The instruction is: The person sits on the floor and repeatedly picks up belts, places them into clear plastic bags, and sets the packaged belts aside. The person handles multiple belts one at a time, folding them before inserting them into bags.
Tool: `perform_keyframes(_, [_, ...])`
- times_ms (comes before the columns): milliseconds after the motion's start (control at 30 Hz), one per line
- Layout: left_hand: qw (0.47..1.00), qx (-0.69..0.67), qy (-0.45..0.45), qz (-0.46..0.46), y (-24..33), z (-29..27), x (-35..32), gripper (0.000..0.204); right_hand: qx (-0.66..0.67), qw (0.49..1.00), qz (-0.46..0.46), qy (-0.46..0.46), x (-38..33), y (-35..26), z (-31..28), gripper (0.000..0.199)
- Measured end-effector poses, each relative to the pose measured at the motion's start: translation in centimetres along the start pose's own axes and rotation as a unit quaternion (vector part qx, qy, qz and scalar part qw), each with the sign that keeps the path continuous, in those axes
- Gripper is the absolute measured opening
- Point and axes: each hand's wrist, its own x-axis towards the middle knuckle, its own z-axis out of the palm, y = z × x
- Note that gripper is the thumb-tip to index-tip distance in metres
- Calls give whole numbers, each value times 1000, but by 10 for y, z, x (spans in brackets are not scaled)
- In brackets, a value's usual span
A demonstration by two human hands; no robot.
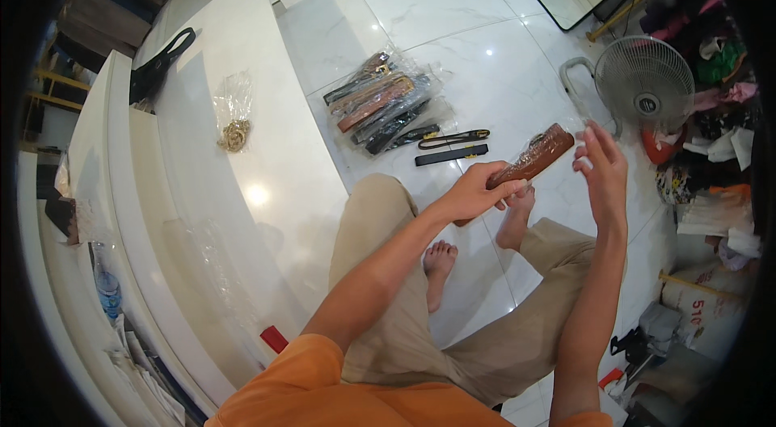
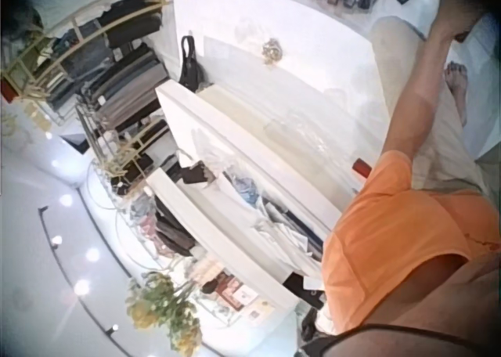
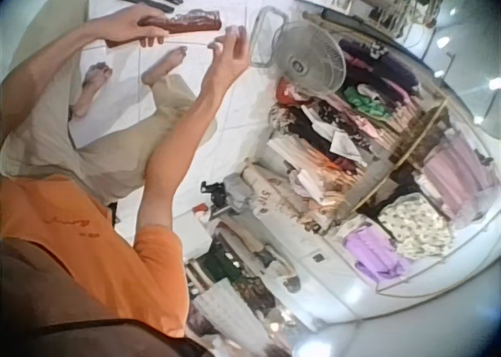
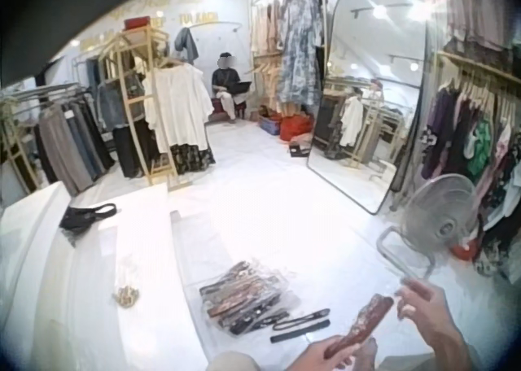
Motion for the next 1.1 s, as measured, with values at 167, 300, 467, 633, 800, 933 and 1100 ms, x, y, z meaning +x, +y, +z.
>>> perform_keyframes(167, [998,-60,10,-19,-1,-9,7,30,-74,971,106,-200,-4,40,24,35])
perform_keyframes(300, [983,79,163,-2,0,-18,7,33,-52,980,117,-151,6,72,47,26])
perform_keyframes(467, [844,236,460,142,0,-40,10,29,17,979,191,-72,38,132,48,30])
perform_keyframes(633, [832,179,494,176,14,-56,8,23,71,953,226,-188,61,202,120,35])
perform_keyframes(800, [802,184,539,181,6,-74,7,21,100,917,326,-208,86,295,224,35])
perform_keyframes(933, [783,135,570,207,23,-81,3,23,137,904,336,-224,133,354,273,36])
perform_keyframes(1100, [744,151,606,237,29,-99,-20,25,149,874,374,-272,188,430,305,39])
